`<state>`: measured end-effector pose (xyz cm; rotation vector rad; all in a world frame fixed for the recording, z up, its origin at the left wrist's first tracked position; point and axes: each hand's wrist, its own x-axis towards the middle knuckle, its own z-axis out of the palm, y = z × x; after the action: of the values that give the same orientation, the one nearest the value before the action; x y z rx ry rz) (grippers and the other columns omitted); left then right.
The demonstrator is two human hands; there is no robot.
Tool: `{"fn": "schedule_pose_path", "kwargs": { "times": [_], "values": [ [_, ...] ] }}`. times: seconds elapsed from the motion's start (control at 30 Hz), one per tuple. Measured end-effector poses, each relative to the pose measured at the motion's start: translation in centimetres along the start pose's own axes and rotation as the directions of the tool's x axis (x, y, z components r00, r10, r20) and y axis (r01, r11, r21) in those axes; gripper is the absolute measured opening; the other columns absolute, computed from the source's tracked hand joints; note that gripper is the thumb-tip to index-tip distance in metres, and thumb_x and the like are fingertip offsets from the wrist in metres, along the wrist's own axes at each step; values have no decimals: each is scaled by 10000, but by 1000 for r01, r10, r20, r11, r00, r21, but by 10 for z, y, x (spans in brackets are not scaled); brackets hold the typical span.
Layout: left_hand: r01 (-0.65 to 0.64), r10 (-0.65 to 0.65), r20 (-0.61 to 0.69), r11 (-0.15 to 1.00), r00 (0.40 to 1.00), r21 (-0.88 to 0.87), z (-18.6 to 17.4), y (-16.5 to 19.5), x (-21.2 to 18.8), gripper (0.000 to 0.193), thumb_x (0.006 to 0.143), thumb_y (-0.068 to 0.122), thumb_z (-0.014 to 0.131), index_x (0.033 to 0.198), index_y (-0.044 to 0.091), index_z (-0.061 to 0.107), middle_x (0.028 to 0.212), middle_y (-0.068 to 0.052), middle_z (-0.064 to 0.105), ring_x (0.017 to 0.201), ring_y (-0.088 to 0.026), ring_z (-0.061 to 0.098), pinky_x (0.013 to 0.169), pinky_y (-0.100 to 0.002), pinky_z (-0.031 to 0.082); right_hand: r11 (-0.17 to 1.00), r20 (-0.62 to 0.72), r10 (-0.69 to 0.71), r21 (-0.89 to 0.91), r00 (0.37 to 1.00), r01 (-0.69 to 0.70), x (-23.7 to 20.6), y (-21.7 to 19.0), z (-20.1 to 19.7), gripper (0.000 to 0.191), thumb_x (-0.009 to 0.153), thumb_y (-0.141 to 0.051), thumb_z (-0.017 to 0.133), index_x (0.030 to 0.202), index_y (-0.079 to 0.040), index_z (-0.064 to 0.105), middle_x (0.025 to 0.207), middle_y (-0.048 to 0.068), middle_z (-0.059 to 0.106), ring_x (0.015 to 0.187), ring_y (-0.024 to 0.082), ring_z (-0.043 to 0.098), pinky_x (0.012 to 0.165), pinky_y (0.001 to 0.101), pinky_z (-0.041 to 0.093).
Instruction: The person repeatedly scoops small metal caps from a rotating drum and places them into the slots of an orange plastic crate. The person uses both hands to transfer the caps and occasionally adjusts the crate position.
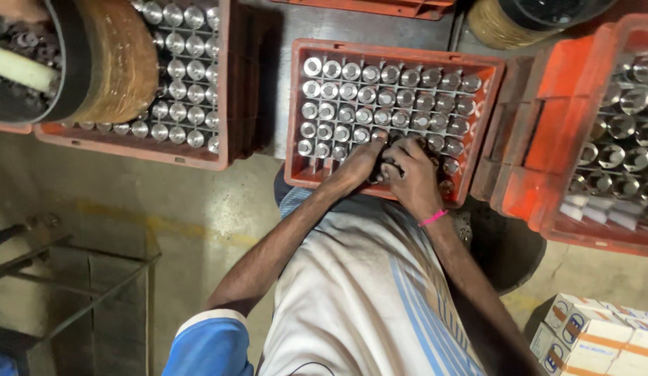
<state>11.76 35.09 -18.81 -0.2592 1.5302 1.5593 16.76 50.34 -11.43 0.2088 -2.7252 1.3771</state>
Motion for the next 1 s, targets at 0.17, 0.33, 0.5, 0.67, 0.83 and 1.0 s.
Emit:
{"fn": "schedule_pose_path", "kwargs": {
  "times": [0.17, 0.33, 0.5, 0.67, 0.83, 1.0],
  "values": [
    [75, -59, 142, 991, 988, -109, 2, -1, 1, 739, 1081, 567, 285, 1018, -34, 708, 818, -106, 736, 682, -183, 673, 626, -313, 552, 980, 58, 155, 117, 986, -160, -8, 10, 4, 209, 895, 118, 627, 1068, 15, 683, 1026, 160, 643, 897, 289, 707, 773, 361, 585],
    [-7, 13, 190, 999, 982, -33, 0, 0, 4, 733, 1058, 563, 285, 1006, -5, 745, 805, -86, 767, 674, -166, 672, 602, -282, 545, 976, -12, 217, -26, 976, -217, -25, 31, -13, 191, 881, 78, 673, 1055, 16, 720, 992, 188, 698, 852, 335, 704, 742, 401, 556],
    [69, -54, 167, 994, 984, -85, -4, 3, 8, 624, 1103, 497, 384, 1034, -5, 748, 768, -39, 687, 615, -108, 536, 500, -259, 429, 871, 47, 323, -405, 945, -277, -53, 58, -49, 132, 820, -39, 741, 949, -60, 763, 1003, 156, 720, 913, 374, 706, 810, 468, 555],
    [29, -21, 132, 998, 991, -57, -2, -1, 15, 593, 1084, 461, 377, 1007, 4, 746, 749, -46, 708, 586, -97, 573, 493, -240, 465, 770, 24, 357, -574, 934, -280, -70, 70, -48, 143, 810, -30, 723, 938, -79, 764, 1047, 128, 722, 906, 393, 691, 770, 497, 557],
    [4, 6, 133, 997, 991, -77, -6, -9, 14, 566, 1074, 433, 413, 1005, -16, 749, 754, -62, 710, 577, -113, 566, 490, -262, 450, 732, 30, 313, -644, 949, -221, -69, 71, -37, 265, 769, 3, 699, 1023, -63, 737, 1117, 128, 706, 918, 392, 695, 755, 504, 563],
    [-37, 39, 69, 999, 997, -31, -12, -10, 12, 580, 1081, 445, 427, 980, -13, 769, 753, -51, 705, 588, -105, 565, 513, -261, 475, 715, 8, 295, -666, 956, -215, -73, 68, -38, 282, 802, 11, 671, 1072, -62, 713, 1156, 135, 676, 950, 397, 683, 783, 503, 559]
  ]
}}
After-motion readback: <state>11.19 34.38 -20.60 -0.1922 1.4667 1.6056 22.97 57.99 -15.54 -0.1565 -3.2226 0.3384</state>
